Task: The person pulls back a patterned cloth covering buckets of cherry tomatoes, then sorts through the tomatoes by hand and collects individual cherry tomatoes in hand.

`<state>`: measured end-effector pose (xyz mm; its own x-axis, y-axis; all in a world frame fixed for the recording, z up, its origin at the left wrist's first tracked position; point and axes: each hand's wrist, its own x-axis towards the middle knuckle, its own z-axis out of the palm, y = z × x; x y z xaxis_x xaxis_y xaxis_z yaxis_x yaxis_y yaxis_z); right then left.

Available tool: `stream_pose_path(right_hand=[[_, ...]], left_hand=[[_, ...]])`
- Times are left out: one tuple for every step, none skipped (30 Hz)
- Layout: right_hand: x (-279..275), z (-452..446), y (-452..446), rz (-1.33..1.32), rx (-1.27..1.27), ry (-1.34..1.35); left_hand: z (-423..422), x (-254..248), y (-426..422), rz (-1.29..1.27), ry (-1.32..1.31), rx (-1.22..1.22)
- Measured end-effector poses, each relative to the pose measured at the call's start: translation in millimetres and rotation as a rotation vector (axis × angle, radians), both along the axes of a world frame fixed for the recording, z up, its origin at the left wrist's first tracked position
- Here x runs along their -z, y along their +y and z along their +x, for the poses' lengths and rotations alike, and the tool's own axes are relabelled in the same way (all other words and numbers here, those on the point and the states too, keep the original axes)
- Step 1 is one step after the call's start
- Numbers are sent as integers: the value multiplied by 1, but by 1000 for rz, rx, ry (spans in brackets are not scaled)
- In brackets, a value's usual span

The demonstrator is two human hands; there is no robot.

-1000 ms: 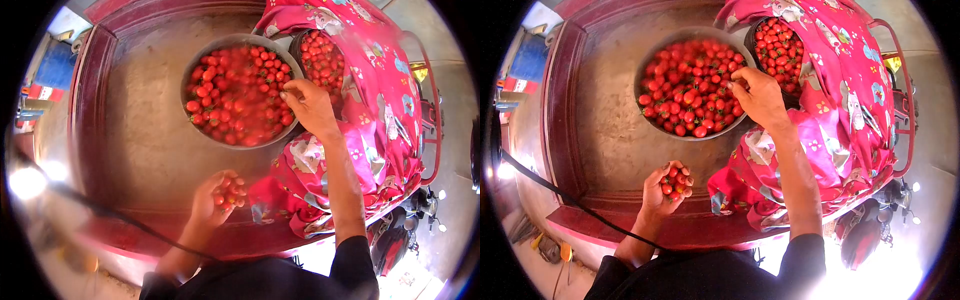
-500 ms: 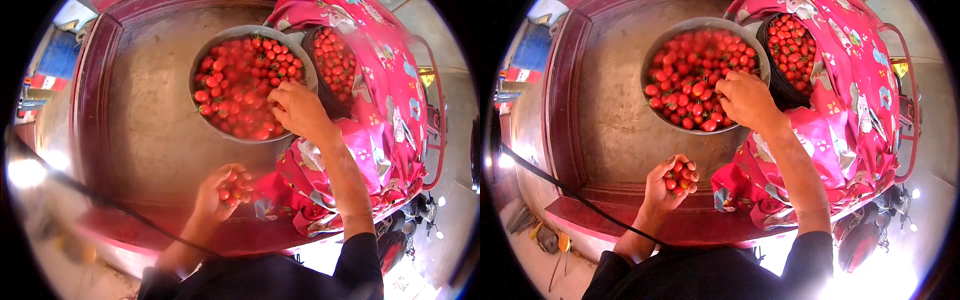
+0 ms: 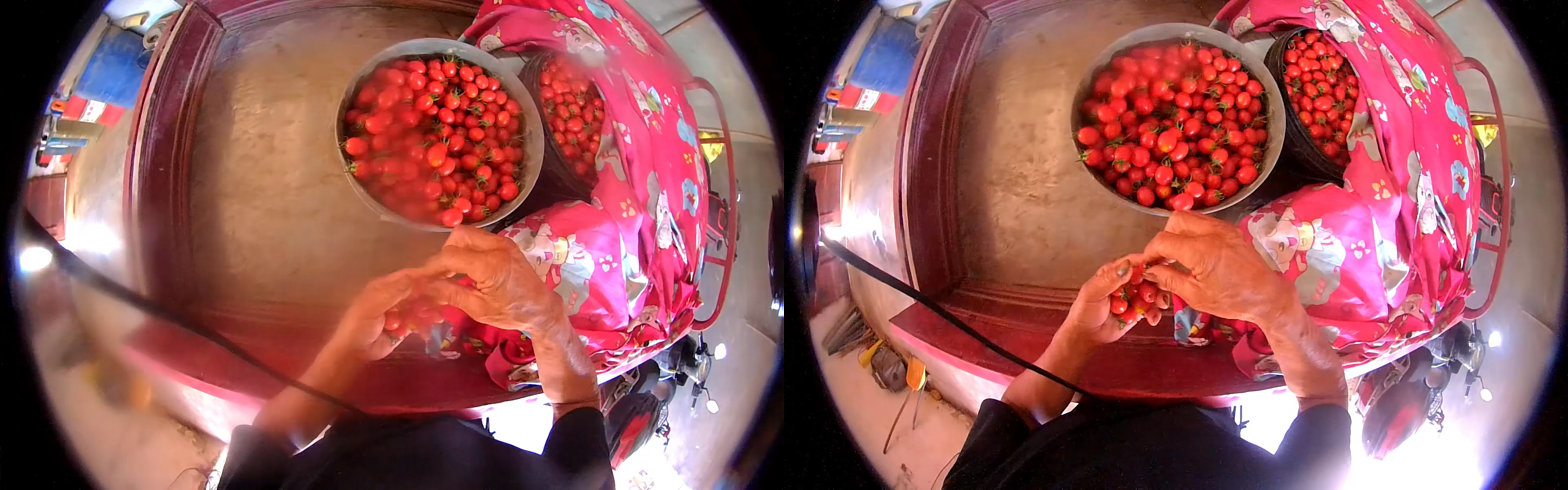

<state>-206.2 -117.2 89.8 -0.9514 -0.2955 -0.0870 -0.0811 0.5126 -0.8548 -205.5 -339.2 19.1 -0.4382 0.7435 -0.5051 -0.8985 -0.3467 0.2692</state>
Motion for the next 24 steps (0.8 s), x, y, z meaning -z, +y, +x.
stream_pose_path(right_hand=[[-1,0,0,-1,-2,-1],[-3,-1,1,13,-43,-30],[-5,-3,2,27,-85,-59],[-8,-6,4,28,-88,-59],[-11,-10,7,-46,-99,-148],[-12,-15,10,-118,-109,-237],[-8,-23,13,-117,-111,-239],[-1,-33,17,-26,20,-166],[7,-42,21,64,152,-91],[14,-51,22,63,151,-91],[22,-60,20,173,102,96],[29,-68,17,282,54,283],[36,-74,13,283,57,279],[42,-80,7,349,-16,367],[48,-86,5,416,-90,454],[51,-92,6,491,-123,437],[55,-98,12,494,-124,434],[58,-103,23,548,-97,464],[60,-107,33,600,-71,495],[60,-108,44,564,-2,344],[63,-109,59,564,30,320],[60,-108,69,575,40,358],[58,-108,76,585,50,394],[56,-107,78,584,46,393]], left_hand=[[1,1,0,-1,-1,-2],[2,2,-1,-42,18,39],[2,3,-1,-81,37,79],[3,3,-2,-81,37,76],[5,3,-4,-72,29,73],[5,3,-4,-62,21,70],[5,3,-4,-60,20,68],[5,4,-4,-4,8,33],[4,5,-4,51,-3,-2],[2,4,-4,50,-3,-3],[1,3,-5,46,-2,-10],[0,2,-5,42,-3,-15],[0,1,-5,42,-6,-12],[0,1,-5,25,-4,-11],[0,0,-4,8,-3,-12],[0,0,-5,10,-6,-9],[0,-1,-5,-4,-10,-20],[0,-1,-6,-17,-13,-33],[0,-1,-6,-13,-16,-38],[-1,-2,-7,-12,-14,-47],[-2,-4,-8,-12,-11,-57],[-3,-4,-7,-9,-11,-63],[-3,-4,-7,-7,-23,-71],[-3,-4,-7,-6,-37,-76]])
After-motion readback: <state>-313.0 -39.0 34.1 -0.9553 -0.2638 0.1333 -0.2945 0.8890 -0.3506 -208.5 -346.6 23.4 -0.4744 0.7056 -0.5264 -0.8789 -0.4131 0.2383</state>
